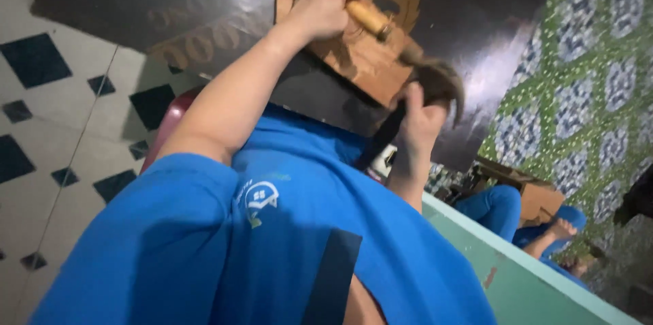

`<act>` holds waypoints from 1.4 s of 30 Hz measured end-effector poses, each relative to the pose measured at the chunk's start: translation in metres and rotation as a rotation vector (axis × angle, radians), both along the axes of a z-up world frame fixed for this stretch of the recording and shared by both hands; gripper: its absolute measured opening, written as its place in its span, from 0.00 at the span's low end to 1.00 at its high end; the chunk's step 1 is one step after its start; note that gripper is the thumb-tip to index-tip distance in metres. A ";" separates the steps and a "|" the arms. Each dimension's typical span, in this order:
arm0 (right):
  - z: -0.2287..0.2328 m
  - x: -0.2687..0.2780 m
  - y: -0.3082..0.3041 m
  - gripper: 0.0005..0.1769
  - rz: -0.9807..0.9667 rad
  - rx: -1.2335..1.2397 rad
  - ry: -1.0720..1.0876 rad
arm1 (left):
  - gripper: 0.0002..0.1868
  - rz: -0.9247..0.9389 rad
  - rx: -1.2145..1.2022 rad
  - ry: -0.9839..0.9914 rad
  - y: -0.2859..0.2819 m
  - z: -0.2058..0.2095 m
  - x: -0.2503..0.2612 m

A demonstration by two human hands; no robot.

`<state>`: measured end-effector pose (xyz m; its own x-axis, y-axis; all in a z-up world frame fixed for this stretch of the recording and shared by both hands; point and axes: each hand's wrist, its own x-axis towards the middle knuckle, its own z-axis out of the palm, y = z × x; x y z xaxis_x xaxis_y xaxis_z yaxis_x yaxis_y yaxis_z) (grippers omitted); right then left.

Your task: Carving a decorative pattern into a wooden board using a hammer and a chisel.

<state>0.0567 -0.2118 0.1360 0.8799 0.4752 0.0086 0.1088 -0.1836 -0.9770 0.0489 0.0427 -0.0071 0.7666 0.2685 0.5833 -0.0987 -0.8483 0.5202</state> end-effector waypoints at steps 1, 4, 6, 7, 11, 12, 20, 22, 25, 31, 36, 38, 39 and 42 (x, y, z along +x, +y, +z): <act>-0.014 0.010 -0.002 0.25 -0.001 -0.005 0.011 | 0.04 -0.001 -0.005 0.011 0.000 0.006 -0.004; -0.041 0.031 -0.013 0.26 0.024 -0.445 -0.126 | 0.10 -0.005 -0.158 0.038 -0.002 0.019 -0.006; -0.041 0.034 -0.014 0.19 0.063 -0.569 -0.018 | 0.07 0.035 0.025 0.124 0.007 0.015 -0.010; -0.035 0.033 -0.016 0.19 0.063 -0.558 -0.033 | 0.07 0.040 0.036 0.110 0.003 0.024 -0.002; -0.010 0.010 -0.049 0.19 0.021 -0.088 0.184 | 0.15 -0.079 -0.157 0.012 -0.048 0.025 -0.011; 0.001 0.014 -0.053 0.20 0.116 0.019 0.110 | 0.18 -0.089 -0.164 0.047 -0.056 0.027 -0.005; 0.001 0.017 -0.027 0.24 0.088 -0.185 0.018 | 0.14 -0.001 -0.144 0.119 -0.039 0.034 -0.002; 0.000 0.013 -0.018 0.31 0.371 -0.168 -0.153 | 0.14 0.019 -0.156 0.172 -0.032 0.033 -0.004; -0.028 0.014 -0.029 0.23 -0.231 -0.190 0.085 | 0.14 -0.012 -0.151 0.135 -0.029 0.027 -0.008; -0.006 0.015 -0.011 0.23 0.161 -0.233 -0.089 | 0.13 -0.001 -0.104 0.037 -0.024 0.020 -0.002; -0.026 0.024 -0.008 0.26 -0.080 -0.446 0.002 | 0.05 0.026 -0.108 -0.088 -0.014 0.043 -0.007; -0.020 0.017 -0.010 0.25 -0.053 -0.299 -0.011 | 0.07 0.017 -0.125 0.040 -0.014 0.033 -0.008; -0.019 0.014 -0.008 0.24 -0.014 -0.160 -0.016 | 0.11 0.018 -0.149 0.178 -0.011 0.027 -0.009; -0.016 0.006 0.010 0.22 0.031 0.126 0.063 | 0.07 0.050 -0.037 0.034 -0.006 0.013 0.003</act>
<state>0.0631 -0.2013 0.1200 0.8655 0.5007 0.0146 0.0498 -0.0570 -0.9971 0.0524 0.0367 0.0060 0.7708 0.3278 0.5462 -0.0384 -0.8320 0.5535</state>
